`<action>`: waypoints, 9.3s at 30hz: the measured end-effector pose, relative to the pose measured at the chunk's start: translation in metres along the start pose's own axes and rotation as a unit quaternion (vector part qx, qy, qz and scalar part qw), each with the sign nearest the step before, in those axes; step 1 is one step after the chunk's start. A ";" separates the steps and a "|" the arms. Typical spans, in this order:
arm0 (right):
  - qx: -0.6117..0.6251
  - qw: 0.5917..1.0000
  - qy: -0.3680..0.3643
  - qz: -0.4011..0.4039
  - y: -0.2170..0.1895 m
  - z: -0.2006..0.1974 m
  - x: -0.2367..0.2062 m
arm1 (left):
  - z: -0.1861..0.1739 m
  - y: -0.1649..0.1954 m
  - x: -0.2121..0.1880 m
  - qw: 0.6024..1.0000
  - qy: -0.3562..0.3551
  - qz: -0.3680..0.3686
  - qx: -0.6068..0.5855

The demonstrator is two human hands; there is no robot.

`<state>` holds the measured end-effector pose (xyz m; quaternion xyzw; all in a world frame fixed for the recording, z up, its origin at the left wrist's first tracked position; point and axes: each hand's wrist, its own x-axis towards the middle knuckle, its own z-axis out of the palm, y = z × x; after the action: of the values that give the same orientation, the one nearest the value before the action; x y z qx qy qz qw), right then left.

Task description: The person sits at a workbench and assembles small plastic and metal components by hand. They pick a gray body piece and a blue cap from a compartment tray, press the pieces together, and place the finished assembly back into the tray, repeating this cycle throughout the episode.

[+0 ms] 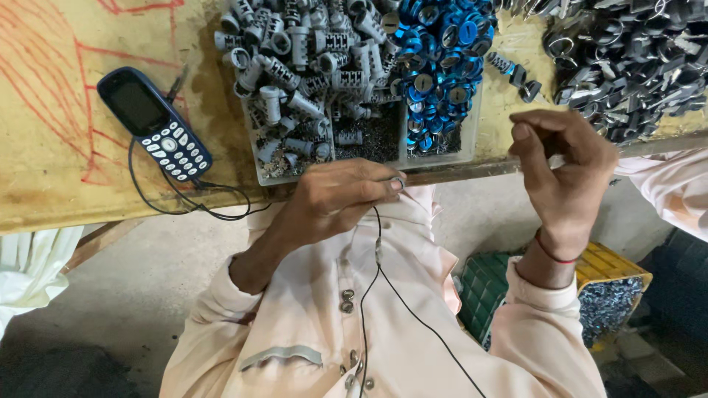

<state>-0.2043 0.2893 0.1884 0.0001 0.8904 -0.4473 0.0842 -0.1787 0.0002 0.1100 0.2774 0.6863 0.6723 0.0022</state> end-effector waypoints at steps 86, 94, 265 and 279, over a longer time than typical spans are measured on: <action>-0.125 0.970 -0.151 -0.146 -0.044 0.060 -0.048 | 0.014 0.064 -0.029 0.991 0.120 -0.062 0.005; -0.109 0.955 -0.134 -0.243 -0.025 0.077 -0.066 | 0.020 0.072 -0.039 0.978 0.183 -0.096 -0.007; -0.331 0.904 -0.166 -0.215 -0.013 0.007 0.045 | 0.014 0.024 0.014 0.960 0.058 -0.237 -0.137; -0.048 0.994 -0.064 -0.074 0.014 0.008 0.026 | 0.027 0.020 0.023 0.963 0.049 -0.239 -0.115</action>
<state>-0.2275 0.2893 0.1692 -0.0988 0.9009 -0.4086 0.1079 -0.1798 0.0329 0.1345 0.0696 0.6504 0.7390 0.1612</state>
